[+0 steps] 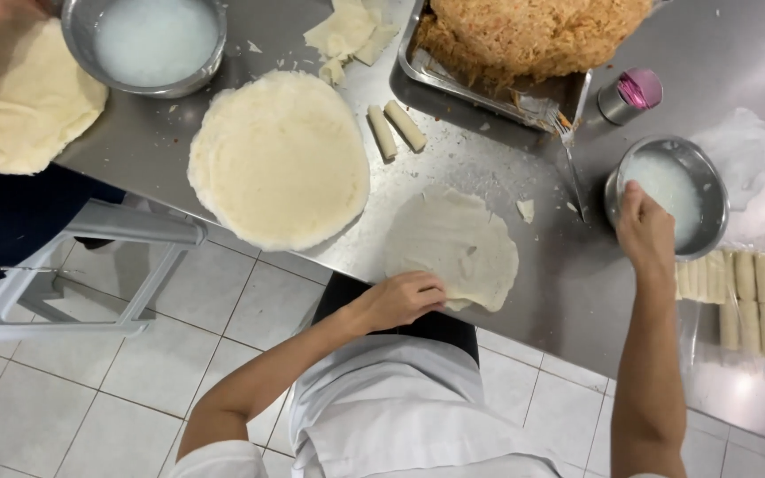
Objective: Rolling thin dough wrappers with a meat-based filling on a stainless steel preparation table in a food production facility.
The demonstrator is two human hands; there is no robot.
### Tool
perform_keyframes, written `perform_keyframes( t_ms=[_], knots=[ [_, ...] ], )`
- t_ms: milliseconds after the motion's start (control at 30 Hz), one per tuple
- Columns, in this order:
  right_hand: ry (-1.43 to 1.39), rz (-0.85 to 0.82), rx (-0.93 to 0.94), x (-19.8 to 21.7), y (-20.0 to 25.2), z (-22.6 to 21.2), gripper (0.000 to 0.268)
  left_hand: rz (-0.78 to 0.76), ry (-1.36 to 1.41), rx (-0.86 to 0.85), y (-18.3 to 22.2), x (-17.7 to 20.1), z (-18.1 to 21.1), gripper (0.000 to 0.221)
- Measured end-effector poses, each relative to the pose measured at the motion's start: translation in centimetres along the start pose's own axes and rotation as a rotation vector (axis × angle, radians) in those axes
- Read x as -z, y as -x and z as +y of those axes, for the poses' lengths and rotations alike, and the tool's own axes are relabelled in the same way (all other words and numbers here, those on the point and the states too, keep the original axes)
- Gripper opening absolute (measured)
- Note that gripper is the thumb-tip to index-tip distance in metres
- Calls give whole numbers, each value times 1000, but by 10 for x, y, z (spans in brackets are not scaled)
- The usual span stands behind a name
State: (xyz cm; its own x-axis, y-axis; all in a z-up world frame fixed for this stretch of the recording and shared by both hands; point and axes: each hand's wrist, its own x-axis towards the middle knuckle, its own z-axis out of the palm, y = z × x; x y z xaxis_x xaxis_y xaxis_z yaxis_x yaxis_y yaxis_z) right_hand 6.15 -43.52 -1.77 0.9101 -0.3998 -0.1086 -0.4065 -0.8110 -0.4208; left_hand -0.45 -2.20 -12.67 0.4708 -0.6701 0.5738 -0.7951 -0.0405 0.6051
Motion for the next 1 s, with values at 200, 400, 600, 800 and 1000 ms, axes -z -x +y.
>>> perform_keyframes(
  t_ms=[200, 400, 600, 800, 1000],
  knots=[
    [120, 145, 1175, -163, 51, -65, 70, -77, -348, -91, 12, -9, -1, 16],
    [141, -83, 986, -164, 52, -100, 73, -64, -614, -225, 40, -14, -5, 23],
    [204, -112, 1059, -177, 48, -110, 78, 8, -543, -253, 48, -27, -11, 26],
    [-50, 251, 900, -145, -17, -69, 54, 90, -274, -113, 24, 13, 8, 47],
    [-98, 316, 413, -128, -65, -15, 49, 637, -516, 307, 18, 21, -61, 42]
  ],
)
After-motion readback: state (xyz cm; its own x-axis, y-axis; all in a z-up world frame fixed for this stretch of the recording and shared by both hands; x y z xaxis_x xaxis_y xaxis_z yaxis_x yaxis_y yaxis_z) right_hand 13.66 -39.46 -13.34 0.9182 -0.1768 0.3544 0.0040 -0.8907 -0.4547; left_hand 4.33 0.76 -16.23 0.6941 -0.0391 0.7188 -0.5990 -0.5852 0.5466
